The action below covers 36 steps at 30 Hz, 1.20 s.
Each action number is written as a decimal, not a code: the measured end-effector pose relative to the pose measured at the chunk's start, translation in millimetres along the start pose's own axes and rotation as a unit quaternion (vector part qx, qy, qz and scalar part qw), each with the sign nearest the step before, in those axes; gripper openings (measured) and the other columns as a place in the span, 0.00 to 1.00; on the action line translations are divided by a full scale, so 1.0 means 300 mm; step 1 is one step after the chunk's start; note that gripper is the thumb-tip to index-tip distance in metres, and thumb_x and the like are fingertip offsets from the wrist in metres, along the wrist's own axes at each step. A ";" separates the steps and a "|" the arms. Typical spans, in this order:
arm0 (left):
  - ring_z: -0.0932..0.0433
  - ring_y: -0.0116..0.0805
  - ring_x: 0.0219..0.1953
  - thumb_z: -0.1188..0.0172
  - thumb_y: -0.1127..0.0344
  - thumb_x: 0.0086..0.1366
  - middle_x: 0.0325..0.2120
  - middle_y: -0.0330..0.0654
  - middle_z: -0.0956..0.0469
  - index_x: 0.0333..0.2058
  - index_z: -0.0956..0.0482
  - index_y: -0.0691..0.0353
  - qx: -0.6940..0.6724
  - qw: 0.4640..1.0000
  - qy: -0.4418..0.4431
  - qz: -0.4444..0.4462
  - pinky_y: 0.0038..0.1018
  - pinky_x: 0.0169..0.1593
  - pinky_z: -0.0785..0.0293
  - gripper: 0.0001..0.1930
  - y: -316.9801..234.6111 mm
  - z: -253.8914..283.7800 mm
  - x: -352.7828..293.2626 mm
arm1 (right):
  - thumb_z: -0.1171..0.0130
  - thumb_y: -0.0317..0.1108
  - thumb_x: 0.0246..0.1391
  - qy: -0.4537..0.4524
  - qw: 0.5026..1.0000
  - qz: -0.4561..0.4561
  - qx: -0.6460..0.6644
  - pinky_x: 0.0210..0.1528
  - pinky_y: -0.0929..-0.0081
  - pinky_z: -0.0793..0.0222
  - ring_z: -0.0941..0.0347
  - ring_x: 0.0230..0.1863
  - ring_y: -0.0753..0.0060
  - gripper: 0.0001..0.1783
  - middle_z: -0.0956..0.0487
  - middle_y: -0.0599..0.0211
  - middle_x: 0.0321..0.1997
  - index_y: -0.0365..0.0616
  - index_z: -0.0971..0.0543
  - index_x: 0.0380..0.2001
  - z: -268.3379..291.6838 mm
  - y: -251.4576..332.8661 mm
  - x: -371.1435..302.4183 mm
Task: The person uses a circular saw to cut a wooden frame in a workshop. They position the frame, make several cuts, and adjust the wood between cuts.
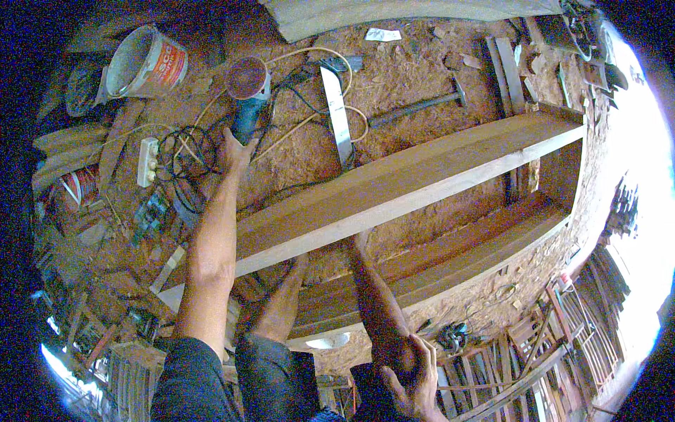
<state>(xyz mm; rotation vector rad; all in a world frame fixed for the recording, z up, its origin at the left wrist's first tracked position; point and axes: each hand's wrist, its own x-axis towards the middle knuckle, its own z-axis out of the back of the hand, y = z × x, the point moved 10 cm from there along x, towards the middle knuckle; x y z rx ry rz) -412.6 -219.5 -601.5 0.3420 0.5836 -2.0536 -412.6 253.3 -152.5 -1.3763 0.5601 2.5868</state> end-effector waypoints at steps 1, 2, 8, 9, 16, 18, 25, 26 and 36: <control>0.23 0.61 0.50 0.26 0.49 0.50 0.50 0.62 0.25 0.63 0.42 0.64 0.003 0.999 0.030 0.011 0.50 0.53 0.28 0.48 0.019 -0.034 0.008 | 0.31 0.50 0.45 0.002 1.000 -0.004 -0.001 0.63 0.55 0.40 0.34 0.59 0.50 0.45 0.31 0.49 0.56 0.37 0.35 0.61 -0.005 -0.006 -0.004; 0.24 0.62 0.52 0.27 0.48 0.50 0.53 0.63 0.26 0.66 0.45 0.65 0.006 0.998 0.057 0.025 0.49 0.56 0.29 0.52 0.043 -0.064 0.012 | 0.31 0.50 0.45 0.002 1.000 -0.009 0.002 0.63 0.55 0.40 0.34 0.59 0.49 0.45 0.31 0.49 0.57 0.37 0.35 0.61 -0.011 -0.014 -0.009; 0.22 0.60 0.46 0.29 0.54 0.55 0.45 0.59 0.22 0.56 0.34 0.65 0.058 0.985 -0.139 -0.086 0.49 0.50 0.27 0.35 -0.038 0.080 -0.051 | 0.33 0.51 0.48 0.012 0.999 -0.001 -0.048 0.55 0.51 0.30 0.29 0.55 0.40 0.42 0.32 0.48 0.59 0.46 0.36 0.62 -0.060 -0.032 -0.078; 0.22 0.58 0.46 0.30 0.53 0.55 0.45 0.58 0.22 0.55 0.34 0.65 -0.027 0.979 -0.161 -0.120 0.48 0.50 0.27 0.35 -0.087 0.122 -0.090 | 0.33 0.51 0.48 0.004 0.999 0.000 -0.045 0.54 0.51 0.29 0.28 0.54 0.39 0.41 0.32 0.49 0.59 0.48 0.36 0.62 -0.063 -0.034 -0.095; 0.23 0.50 0.50 0.32 0.45 0.56 0.47 0.56 0.23 0.57 0.33 0.67 -0.278 0.889 0.331 -0.153 0.40 0.54 0.28 0.39 -0.523 0.156 -0.674 | 0.38 0.55 0.52 0.029 0.997 -0.048 -0.050 0.53 0.47 0.28 0.30 0.57 0.38 0.40 0.36 0.49 0.62 0.53 0.39 0.64 -0.172 -0.104 -0.203; 0.27 0.53 0.56 0.31 0.44 0.55 0.53 0.59 0.27 0.61 0.37 0.67 -0.164 0.890 0.362 -0.223 0.42 0.59 0.32 0.44 -0.594 0.186 -0.821 | 0.39 0.55 0.53 0.034 0.996 -0.072 -0.041 0.54 0.47 0.28 0.30 0.57 0.39 0.38 0.35 0.48 0.62 0.54 0.38 0.63 -0.199 -0.125 -0.234; 0.33 0.61 0.61 0.30 0.58 0.54 0.60 0.66 0.35 0.67 0.47 0.65 0.061 0.897 0.312 -0.306 0.46 0.63 0.36 0.47 -0.595 0.055 -0.947 | 0.41 0.57 0.57 -0.024 0.988 -0.052 0.142 0.58 0.52 0.31 0.31 0.60 0.43 0.37 0.37 0.46 0.65 0.56 0.37 0.65 -0.272 -0.257 -0.334; 0.32 0.62 0.60 0.30 0.58 0.55 0.59 0.66 0.34 0.66 0.47 0.66 0.073 0.896 0.303 -0.316 0.46 0.63 0.35 0.46 -0.583 0.076 -0.942 | 0.43 0.55 0.61 -0.039 0.938 -0.082 0.335 0.62 0.57 0.34 0.32 0.62 0.54 0.37 0.34 0.52 0.64 0.51 0.39 0.66 -0.297 -0.343 -0.343; 0.20 0.49 0.45 0.35 0.60 0.59 0.37 0.53 0.17 0.50 0.26 0.63 0.058 0.906 0.342 -0.241 0.41 0.49 0.27 0.23 -0.313 0.526 -0.920 | 0.40 0.50 0.59 0.051 0.914 -0.327 0.235 0.52 0.64 0.26 0.20 0.47 0.56 0.29 0.18 0.52 0.48 0.43 0.27 0.56 -0.562 -1.093 -1.271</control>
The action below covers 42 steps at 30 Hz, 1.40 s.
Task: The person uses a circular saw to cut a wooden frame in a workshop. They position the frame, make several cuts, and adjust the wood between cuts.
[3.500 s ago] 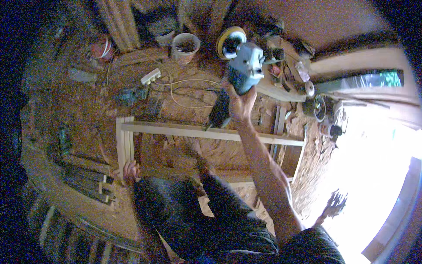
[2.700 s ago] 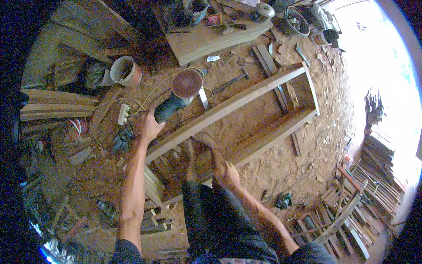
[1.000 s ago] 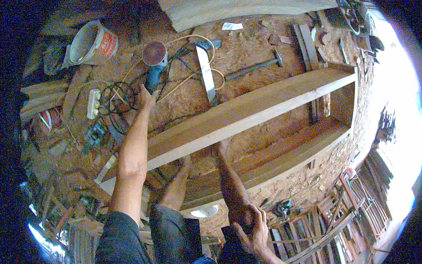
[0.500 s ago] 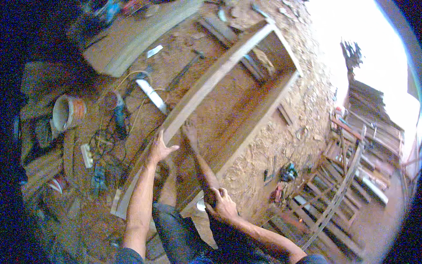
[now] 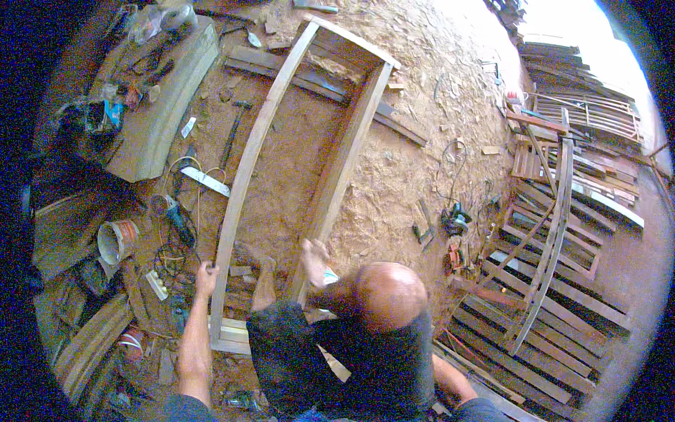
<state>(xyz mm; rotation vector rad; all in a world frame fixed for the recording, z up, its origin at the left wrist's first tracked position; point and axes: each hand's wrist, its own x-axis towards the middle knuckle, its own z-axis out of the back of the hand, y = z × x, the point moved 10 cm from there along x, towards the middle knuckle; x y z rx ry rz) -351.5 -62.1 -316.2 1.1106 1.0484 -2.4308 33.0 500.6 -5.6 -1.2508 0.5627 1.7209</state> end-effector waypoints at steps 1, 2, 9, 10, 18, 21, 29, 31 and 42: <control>0.19 0.48 0.43 0.35 0.59 0.59 0.36 0.52 0.17 0.49 0.25 0.63 0.008 0.999 -0.016 0.035 0.40 0.49 0.27 0.22 0.068 0.001 -0.052 | 0.40 0.50 0.58 0.011 1.000 -0.016 -0.007 0.52 0.64 0.26 0.20 0.47 0.56 0.29 0.18 0.52 0.47 0.43 0.27 0.56 0.018 -0.056 -0.028; 0.19 0.48 0.43 0.35 0.60 0.59 0.36 0.52 0.17 0.49 0.25 0.64 -0.008 0.999 -0.020 0.043 0.40 0.49 0.27 0.22 0.116 -0.018 -0.106 | 0.39 0.50 0.58 0.025 0.999 -0.031 -0.013 0.52 0.64 0.26 0.20 0.47 0.56 0.29 0.18 0.52 0.47 0.43 0.27 0.56 0.033 -0.096 -0.050; 0.19 0.45 0.42 0.35 0.55 0.61 0.39 0.51 0.18 0.45 0.23 0.67 -0.011 0.990 -0.027 0.139 0.38 0.48 0.26 0.21 0.284 -0.225 -0.636 | 0.39 0.51 0.56 -0.041 0.995 0.058 -0.066 0.50 0.64 0.25 0.19 0.47 0.56 0.29 0.17 0.50 0.45 0.42 0.25 0.54 0.418 0.066 0.312; 0.19 0.43 0.42 0.35 0.54 0.62 0.39 0.50 0.18 0.44 0.23 0.68 -0.059 0.979 -0.018 0.192 0.38 0.48 0.26 0.22 0.301 -0.264 -0.756 | 0.38 0.51 0.55 -0.058 0.990 0.099 -0.084 0.50 0.63 0.25 0.19 0.46 0.55 0.29 0.17 0.50 0.43 0.42 0.24 0.52 0.496 0.129 0.393; 0.19 0.42 0.40 0.35 0.55 0.61 0.40 0.49 0.18 0.47 0.24 0.66 -0.164 0.904 -0.098 0.383 0.37 0.46 0.25 0.22 0.006 -0.667 -1.618 | 0.40 0.44 0.54 -0.105 0.928 0.283 -0.219 0.48 0.55 0.26 0.23 0.46 0.46 0.24 0.19 0.51 0.42 0.48 0.28 0.52 0.968 0.786 1.029; 0.20 0.44 0.41 0.34 0.55 0.60 0.41 0.50 0.18 0.47 0.24 0.66 -0.169 0.886 -0.106 0.420 0.38 0.47 0.25 0.23 -0.129 -0.826 -1.669 | 0.39 0.42 0.52 -0.109 0.901 0.341 -0.247 0.47 0.53 0.27 0.23 0.46 0.46 0.27 0.20 0.50 0.41 0.46 0.31 0.54 1.053 1.050 1.118; 0.20 0.48 0.44 0.32 0.56 0.56 0.43 0.53 0.19 0.49 0.24 0.65 -0.139 0.911 -0.153 0.356 0.39 0.49 0.25 0.25 -0.233 -0.907 -1.089 | 0.42 0.28 0.47 -0.148 0.743 0.484 -0.438 0.63 0.54 0.38 0.34 0.62 0.50 0.34 0.28 0.54 0.58 0.48 0.34 0.61 0.921 1.444 1.041; 0.20 0.50 0.45 0.31 0.57 0.56 0.44 0.53 0.19 0.49 0.24 0.65 -0.120 0.922 -0.158 0.333 0.40 0.49 0.25 0.26 -0.296 -0.929 -0.890 | 0.44 0.26 0.46 -0.157 0.710 0.527 -0.440 0.67 0.53 0.42 0.38 0.66 0.50 0.37 0.31 0.53 0.61 0.48 0.36 0.63 0.868 1.491 1.031; 0.36 0.55 0.64 0.24 0.58 0.44 0.62 0.55 0.34 0.67 0.44 0.55 0.053 0.967 -0.108 0.223 0.46 0.66 0.38 0.52 -0.535 -1.256 -0.156 | 0.41 0.39 0.53 -0.117 0.549 0.523 -0.641 0.73 0.34 0.63 0.48 0.73 0.47 0.35 0.36 0.55 0.68 0.52 0.36 0.65 0.586 1.588 1.281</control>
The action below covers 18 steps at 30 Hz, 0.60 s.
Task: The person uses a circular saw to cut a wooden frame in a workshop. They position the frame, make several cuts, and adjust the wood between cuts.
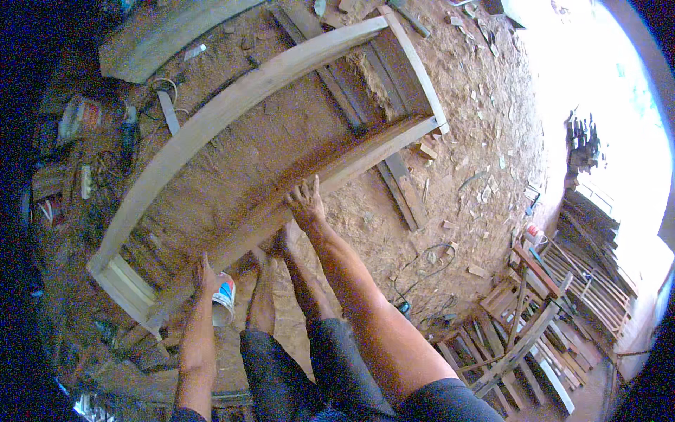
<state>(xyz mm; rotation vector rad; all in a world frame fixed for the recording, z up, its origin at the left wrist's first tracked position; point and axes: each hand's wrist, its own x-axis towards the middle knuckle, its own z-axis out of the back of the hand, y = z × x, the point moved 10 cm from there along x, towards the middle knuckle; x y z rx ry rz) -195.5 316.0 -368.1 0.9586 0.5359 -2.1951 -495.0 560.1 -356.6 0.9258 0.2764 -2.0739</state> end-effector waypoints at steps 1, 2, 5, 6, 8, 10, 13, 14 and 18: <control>0.36 0.56 0.64 0.25 0.59 0.45 0.61 0.55 0.33 0.67 0.42 0.56 0.011 1.000 0.004 -0.004 0.47 0.66 0.38 0.50 -0.007 -0.033 0.019 | 0.44 0.39 0.55 -0.024 0.999 0.017 -0.020 0.71 0.32 0.61 0.44 0.70 0.47 0.31 0.34 0.53 0.66 0.52 0.33 0.63 0.000 0.006 0.020; 0.35 0.57 0.63 0.25 0.61 0.45 0.60 0.55 0.32 0.66 0.40 0.57 0.022 1.000 -0.004 -0.013 0.47 0.65 0.38 0.49 -0.013 -0.055 0.034 | 0.47 0.40 0.58 -0.030 0.998 0.035 -0.034 0.70 0.30 0.58 0.41 0.68 0.47 0.27 0.32 0.52 0.64 0.52 0.31 0.61 -0.007 0.011 0.045; 0.34 0.58 0.62 0.27 0.63 0.47 0.58 0.57 0.31 0.62 0.35 0.61 -0.016 1.000 -0.010 0.000 0.46 0.65 0.37 0.43 0.020 -0.103 0.070 | 0.45 0.37 0.55 -0.050 0.996 0.044 -0.060 0.64 0.40 0.41 0.32 0.60 0.50 0.22 0.26 0.57 0.53 0.48 0.25 0.54 -0.014 0.029 0.083; 0.33 0.59 0.60 0.27 0.63 0.47 0.57 0.57 0.30 0.61 0.34 0.62 -0.013 0.999 -0.023 -0.025 0.47 0.64 0.36 0.42 0.016 -0.103 0.067 | 0.43 0.37 0.54 -0.016 0.997 0.042 -0.060 0.64 0.41 0.40 0.32 0.60 0.50 0.22 0.26 0.56 0.53 0.47 0.25 0.54 -0.034 0.030 0.085; 0.31 0.59 0.57 0.28 0.64 0.47 0.54 0.58 0.28 0.59 0.31 0.64 0.000 0.997 -0.057 -0.055 0.47 0.61 0.34 0.38 0.028 -0.072 0.056 | 0.41 0.37 0.52 0.013 0.997 0.049 -0.065 0.63 0.43 0.39 0.31 0.59 0.49 0.24 0.26 0.55 0.53 0.46 0.26 0.54 -0.021 0.043 0.089; 0.29 0.60 0.55 0.27 0.64 0.47 0.52 0.59 0.27 0.57 0.31 0.66 -0.033 0.992 -0.087 -0.088 0.49 0.58 0.33 0.38 0.037 -0.018 0.015 | 0.38 0.37 0.50 0.039 0.995 0.047 -0.078 0.63 0.44 0.38 0.31 0.59 0.50 0.26 0.25 0.55 0.53 0.45 0.26 0.54 0.014 0.043 0.041; 0.27 0.62 0.51 0.27 0.61 0.47 0.49 0.61 0.25 0.55 0.30 0.66 -0.086 0.987 -0.087 -0.101 0.50 0.54 0.32 0.36 0.062 0.084 -0.095 | 0.33 0.40 0.46 0.113 0.988 0.081 -0.062 0.61 0.49 0.35 0.29 0.59 0.50 0.30 0.22 0.56 0.49 0.45 0.26 0.54 0.093 0.072 -0.041; 0.27 0.63 0.50 0.26 0.60 0.47 0.48 0.62 0.25 0.54 0.30 0.66 -0.099 0.986 -0.088 -0.098 0.51 0.53 0.32 0.36 0.073 0.139 -0.122 | 0.32 0.42 0.46 0.098 0.989 0.099 -0.048 0.59 0.50 0.34 0.28 0.57 0.50 0.31 0.22 0.56 0.48 0.45 0.26 0.54 0.160 0.088 -0.063; 0.26 0.64 0.49 0.26 0.55 0.47 0.45 0.64 0.24 0.49 0.29 0.65 -0.082 0.980 -0.114 -0.141 0.52 0.51 0.32 0.34 0.054 0.388 -0.270 | 0.29 0.50 0.44 0.073 0.988 0.132 0.001 0.52 0.53 0.28 0.24 0.51 0.51 0.33 0.20 0.58 0.45 0.45 0.26 0.49 0.374 0.141 -0.235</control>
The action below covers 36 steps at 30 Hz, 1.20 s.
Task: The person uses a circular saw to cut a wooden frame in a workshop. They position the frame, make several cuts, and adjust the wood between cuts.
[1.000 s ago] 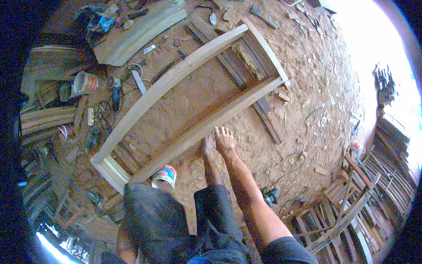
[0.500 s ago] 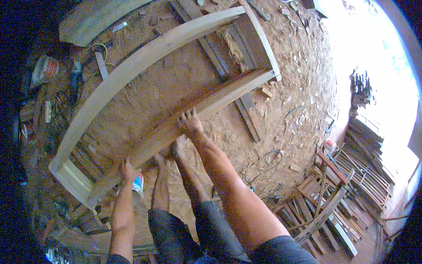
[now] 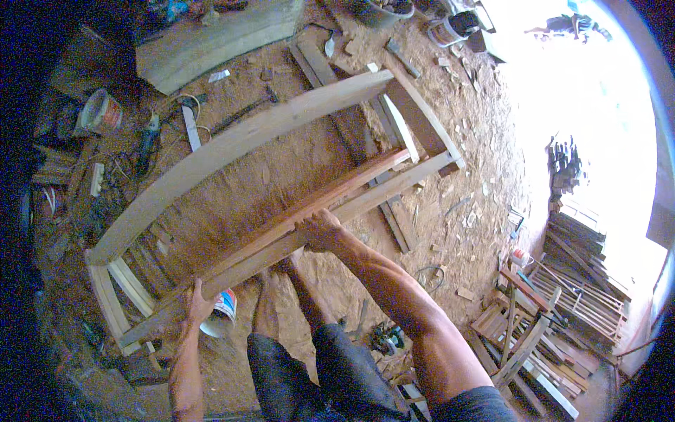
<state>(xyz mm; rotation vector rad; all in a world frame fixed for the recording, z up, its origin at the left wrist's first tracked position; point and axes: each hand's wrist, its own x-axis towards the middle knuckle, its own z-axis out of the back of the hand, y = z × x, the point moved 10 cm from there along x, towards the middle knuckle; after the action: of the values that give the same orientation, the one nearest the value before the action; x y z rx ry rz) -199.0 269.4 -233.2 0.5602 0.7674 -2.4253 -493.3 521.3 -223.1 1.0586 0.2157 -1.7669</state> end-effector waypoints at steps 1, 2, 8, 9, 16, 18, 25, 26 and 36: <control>0.26 0.64 0.48 0.26 0.54 0.48 0.44 0.63 0.23 0.48 0.28 0.65 0.009 1.000 0.007 -0.007 0.52 0.51 0.32 0.33 -0.022 0.061 -0.012 | 0.28 0.53 0.43 -0.014 1.000 0.006 0.010 0.50 0.54 0.26 0.22 0.49 0.51 0.33 0.20 0.58 0.44 0.45 0.26 0.48 0.044 0.019 -0.035; 0.25 0.64 0.47 0.26 0.53 0.48 0.43 0.63 0.23 0.47 0.28 0.64 0.031 0.999 0.026 0.003 0.52 0.51 0.32 0.33 -0.036 0.114 -0.025 | 0.29 0.55 0.43 -0.052 0.998 0.022 0.003 0.48 0.54 0.26 0.22 0.47 0.51 0.34 0.20 0.58 0.42 0.44 0.27 0.47 0.100 0.045 -0.075; 0.23 0.63 0.45 0.24 0.51 0.46 0.41 0.60 0.20 0.46 0.28 0.64 0.014 0.994 0.106 0.036 0.51 0.50 0.30 0.34 -0.163 0.347 -0.053 | 0.33 0.63 0.44 -0.140 0.989 0.049 0.021 0.44 0.52 0.26 0.21 0.42 0.50 0.36 0.20 0.58 0.35 0.43 0.28 0.42 0.238 0.108 -0.227; 0.23 0.62 0.45 0.24 0.52 0.45 0.40 0.60 0.20 0.46 0.27 0.64 0.004 0.994 0.108 0.023 0.50 0.49 0.29 0.33 -0.199 0.376 -0.063 | 0.33 0.64 0.44 -0.141 0.988 0.053 0.019 0.44 0.53 0.26 0.21 0.41 0.49 0.36 0.20 0.58 0.35 0.43 0.28 0.41 0.240 0.114 -0.246; 0.20 0.58 0.41 0.22 0.58 0.43 0.37 0.57 0.18 0.43 0.26 0.64 -0.040 0.991 0.122 -0.033 0.46 0.45 0.25 0.30 -0.405 0.496 -0.189 | 0.38 0.70 0.44 -0.106 0.992 0.070 0.016 0.43 0.55 0.26 0.21 0.39 0.50 0.38 0.20 0.58 0.34 0.44 0.28 0.37 0.240 0.093 -0.406; 0.19 0.58 0.41 0.22 0.59 0.43 0.36 0.57 0.18 0.42 0.25 0.64 -0.046 0.989 0.142 -0.023 0.45 0.46 0.24 0.29 -0.433 0.492 -0.237 | 0.38 0.71 0.44 -0.089 0.993 0.073 0.013 0.43 0.55 0.26 0.21 0.39 0.50 0.38 0.20 0.58 0.34 0.44 0.27 0.36 0.242 0.096 -0.448; 0.19 0.57 0.40 0.22 0.58 0.43 0.35 0.55 0.17 0.44 0.24 0.64 -0.091 0.973 0.210 0.041 0.43 0.45 0.23 0.30 -0.439 0.484 -0.371 | 0.38 0.72 0.43 -0.040 0.996 0.081 0.023 0.43 0.56 0.26 0.21 0.39 0.49 0.39 0.20 0.58 0.34 0.42 0.26 0.35 0.324 0.139 -0.528; 0.19 0.57 0.40 0.22 0.57 0.43 0.36 0.55 0.17 0.44 0.24 0.63 -0.103 0.971 0.210 0.046 0.43 0.45 0.23 0.31 -0.435 0.491 -0.388 | 0.37 0.72 0.43 -0.024 0.996 0.078 0.034 0.43 0.56 0.27 0.21 0.39 0.49 0.39 0.20 0.58 0.34 0.41 0.26 0.35 0.329 0.153 -0.536; 0.21 0.57 0.44 0.23 0.46 0.40 0.40 0.55 0.18 0.45 0.24 0.62 -0.114 0.961 0.247 0.045 0.46 0.49 0.26 0.36 -0.401 0.466 -0.411 | 0.38 0.73 0.44 0.015 0.995 0.071 0.066 0.41 0.54 0.28 0.21 0.39 0.48 0.40 0.20 0.56 0.31 0.43 0.25 0.36 0.336 0.172 -0.592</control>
<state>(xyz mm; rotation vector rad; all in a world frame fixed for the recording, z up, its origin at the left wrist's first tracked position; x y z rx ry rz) -206.1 310.9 -15.2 1.0994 1.1752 -2.0910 -490.2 557.8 -15.7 1.1665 0.0415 -1.6567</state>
